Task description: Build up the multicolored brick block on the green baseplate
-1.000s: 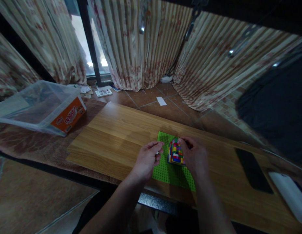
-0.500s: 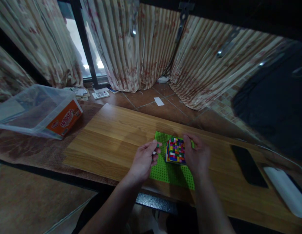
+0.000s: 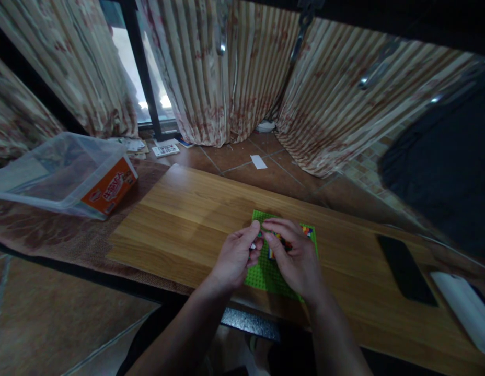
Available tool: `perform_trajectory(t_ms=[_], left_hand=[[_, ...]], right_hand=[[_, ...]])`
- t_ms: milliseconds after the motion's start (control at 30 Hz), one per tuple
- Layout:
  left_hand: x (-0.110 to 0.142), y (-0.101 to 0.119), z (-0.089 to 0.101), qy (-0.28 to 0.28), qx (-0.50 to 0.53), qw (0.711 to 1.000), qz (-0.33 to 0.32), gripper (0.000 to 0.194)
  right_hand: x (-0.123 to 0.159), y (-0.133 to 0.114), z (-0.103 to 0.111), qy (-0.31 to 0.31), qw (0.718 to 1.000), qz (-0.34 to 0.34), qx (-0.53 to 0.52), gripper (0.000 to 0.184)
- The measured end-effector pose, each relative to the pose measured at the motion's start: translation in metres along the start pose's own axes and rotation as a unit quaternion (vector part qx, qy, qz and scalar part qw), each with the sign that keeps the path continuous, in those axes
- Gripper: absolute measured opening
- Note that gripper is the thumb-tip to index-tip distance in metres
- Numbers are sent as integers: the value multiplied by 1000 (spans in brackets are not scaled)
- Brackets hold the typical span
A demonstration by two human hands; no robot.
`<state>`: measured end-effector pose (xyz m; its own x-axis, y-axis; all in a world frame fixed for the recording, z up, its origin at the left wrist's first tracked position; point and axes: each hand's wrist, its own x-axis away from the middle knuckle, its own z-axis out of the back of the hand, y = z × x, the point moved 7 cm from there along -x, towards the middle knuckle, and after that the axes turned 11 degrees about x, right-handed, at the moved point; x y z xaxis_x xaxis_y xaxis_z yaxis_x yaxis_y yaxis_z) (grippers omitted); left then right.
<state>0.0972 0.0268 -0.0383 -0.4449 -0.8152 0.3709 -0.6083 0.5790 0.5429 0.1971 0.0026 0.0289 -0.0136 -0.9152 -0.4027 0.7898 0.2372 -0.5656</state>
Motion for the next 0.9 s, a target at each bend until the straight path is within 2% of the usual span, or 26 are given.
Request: perform_trajectory(t_ms=[167,467,733,900], left_hand=[[2,2,-7,-34,2,999,-6,53],[3,-1,-8,-38,-3,999,2,56],[1,-7,0,31,69,995,69,57],[2,-3,3,57,24,998,22,61]], right_hand=[[2,-5,-2,-32,999,14,-16,22],[2,-5,0,-20,998,5,-58,16],[3,-8,-1,-27,999,18,-20,17],[3,-11,-3,-39,999,22,11,18]])
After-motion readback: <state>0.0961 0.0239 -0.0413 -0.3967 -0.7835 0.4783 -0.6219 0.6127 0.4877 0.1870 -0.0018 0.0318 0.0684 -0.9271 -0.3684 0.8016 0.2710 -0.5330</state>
